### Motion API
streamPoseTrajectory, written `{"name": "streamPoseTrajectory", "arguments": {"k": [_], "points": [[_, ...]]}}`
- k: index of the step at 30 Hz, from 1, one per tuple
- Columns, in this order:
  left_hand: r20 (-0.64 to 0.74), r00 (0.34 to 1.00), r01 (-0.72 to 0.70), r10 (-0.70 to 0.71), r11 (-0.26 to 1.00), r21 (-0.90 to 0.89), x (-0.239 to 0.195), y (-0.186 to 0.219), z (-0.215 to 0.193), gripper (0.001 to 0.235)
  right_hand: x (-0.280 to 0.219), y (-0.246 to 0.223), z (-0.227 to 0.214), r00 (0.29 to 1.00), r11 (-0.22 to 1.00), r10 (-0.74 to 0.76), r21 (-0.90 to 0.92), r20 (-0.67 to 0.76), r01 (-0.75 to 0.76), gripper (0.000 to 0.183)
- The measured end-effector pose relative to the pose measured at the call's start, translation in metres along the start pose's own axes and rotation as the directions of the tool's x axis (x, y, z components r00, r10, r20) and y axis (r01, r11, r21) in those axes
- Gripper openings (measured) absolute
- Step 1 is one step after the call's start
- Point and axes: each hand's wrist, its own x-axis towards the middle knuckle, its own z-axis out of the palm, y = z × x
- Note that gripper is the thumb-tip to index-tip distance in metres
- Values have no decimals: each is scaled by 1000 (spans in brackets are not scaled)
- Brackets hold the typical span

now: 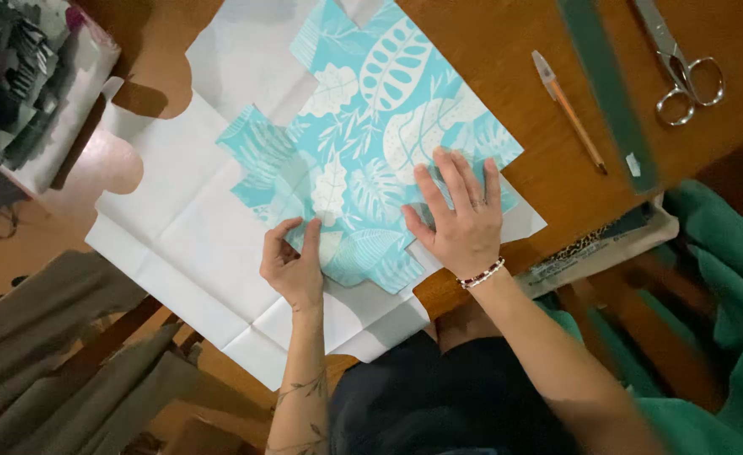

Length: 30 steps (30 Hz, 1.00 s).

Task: Tracing a pattern onto fabric with a pen and cutting it out with scissors

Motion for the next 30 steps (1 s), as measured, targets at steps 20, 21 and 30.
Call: {"name": "streamPoseTrajectory", "arguments": {"k": [20, 21, 30], "points": [[329, 671, -644, 665, 742, -187, -1, 85, 77, 24, -9, -3, 4, 998, 999, 45, 29, 53, -46, 44], [397, 568, -672, 722, 684, -283, 0, 88, 95, 24, -13, -1, 6, 996, 998, 59, 33, 62, -61, 42], [729, 330, -889, 600, 457, 25, 63, 82, 134, 48, 9, -3, -18, 991, 999, 28, 30, 134, -33, 44]]}}
